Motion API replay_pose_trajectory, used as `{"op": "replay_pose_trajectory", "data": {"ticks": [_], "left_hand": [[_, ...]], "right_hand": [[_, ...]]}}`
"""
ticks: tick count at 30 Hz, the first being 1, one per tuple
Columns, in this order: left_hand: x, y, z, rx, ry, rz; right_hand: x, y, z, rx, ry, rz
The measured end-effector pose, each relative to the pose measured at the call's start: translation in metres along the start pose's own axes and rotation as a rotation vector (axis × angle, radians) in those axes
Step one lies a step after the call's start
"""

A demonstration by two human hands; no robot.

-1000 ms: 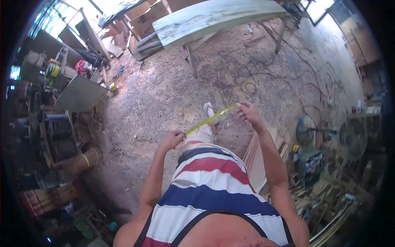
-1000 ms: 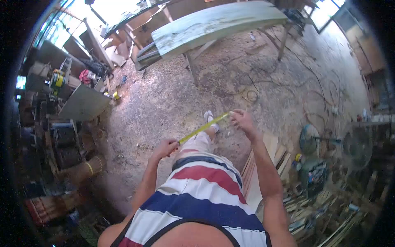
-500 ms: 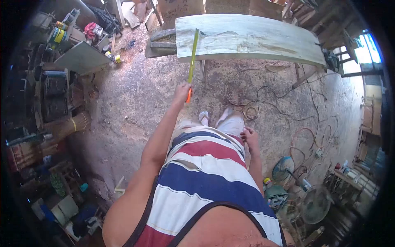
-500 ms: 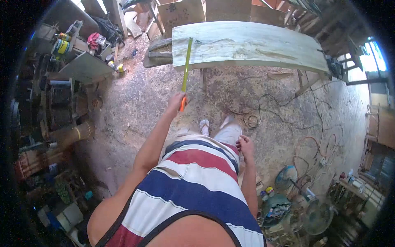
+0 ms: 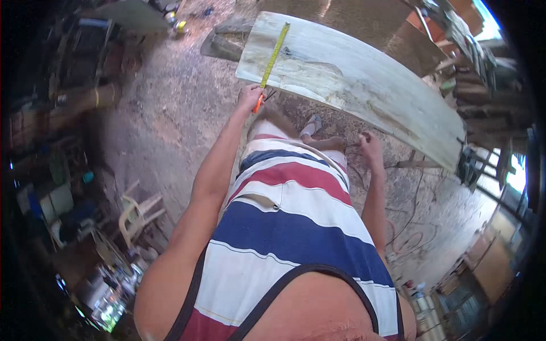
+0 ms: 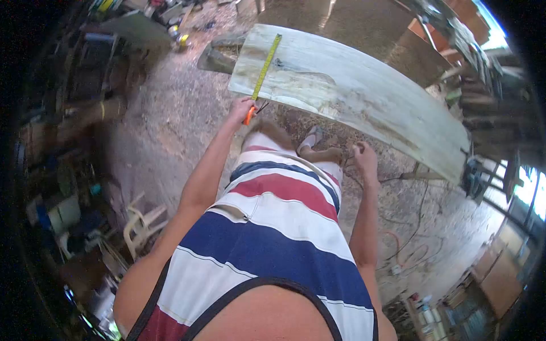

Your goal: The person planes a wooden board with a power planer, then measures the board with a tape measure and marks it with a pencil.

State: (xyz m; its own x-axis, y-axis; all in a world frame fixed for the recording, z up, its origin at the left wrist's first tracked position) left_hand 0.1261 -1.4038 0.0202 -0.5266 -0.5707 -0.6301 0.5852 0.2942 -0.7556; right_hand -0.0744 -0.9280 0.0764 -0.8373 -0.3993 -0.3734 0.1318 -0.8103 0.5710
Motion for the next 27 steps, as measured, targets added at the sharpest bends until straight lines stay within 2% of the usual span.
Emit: {"op": "replay_pose_trajectory", "data": {"ticks": [2,5,8,11,16,22,27], "left_hand": [[-0.005,-0.004,0.000,0.013,-0.056,-0.016],[-0.006,-0.005,0.001,0.057,-0.078,-0.046],[-0.009,-0.012,0.000,0.108,-0.090,-0.063],[-0.011,-0.008,0.002,0.121,-0.091,-0.026],[-0.026,-0.009,0.004,0.103,-0.079,0.057],[-0.019,0.005,0.014,0.288,-0.147,0.086],[-0.019,-0.003,0.011,0.224,-0.175,0.069]], "right_hand": [[0.036,0.016,0.027,-0.008,0.098,-0.092],[0.089,0.039,0.070,-0.155,-0.037,-0.023],[0.126,0.052,0.093,-0.519,-0.194,0.123],[0.152,0.031,0.071,-0.623,-0.076,0.020],[0.157,0.030,0.066,-0.634,-0.009,0.018],[0.165,0.036,0.063,-0.661,0.082,-0.009],[0.160,0.047,0.069,-0.639,0.110,-0.021]]}}
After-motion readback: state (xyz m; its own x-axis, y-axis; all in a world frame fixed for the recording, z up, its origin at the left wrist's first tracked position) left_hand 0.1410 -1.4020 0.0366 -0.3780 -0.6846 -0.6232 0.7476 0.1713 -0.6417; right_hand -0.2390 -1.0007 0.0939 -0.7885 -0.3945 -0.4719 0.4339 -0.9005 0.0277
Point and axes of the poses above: each hand's wrist, its own x-axis towards the middle knuckle, its own z-axis out of the back of the hand, y = z × x, the point moved 8 cm from there along x, towards the middle knuckle, and after that the axes turned 1 degree about -y, right-handed, at the moved point
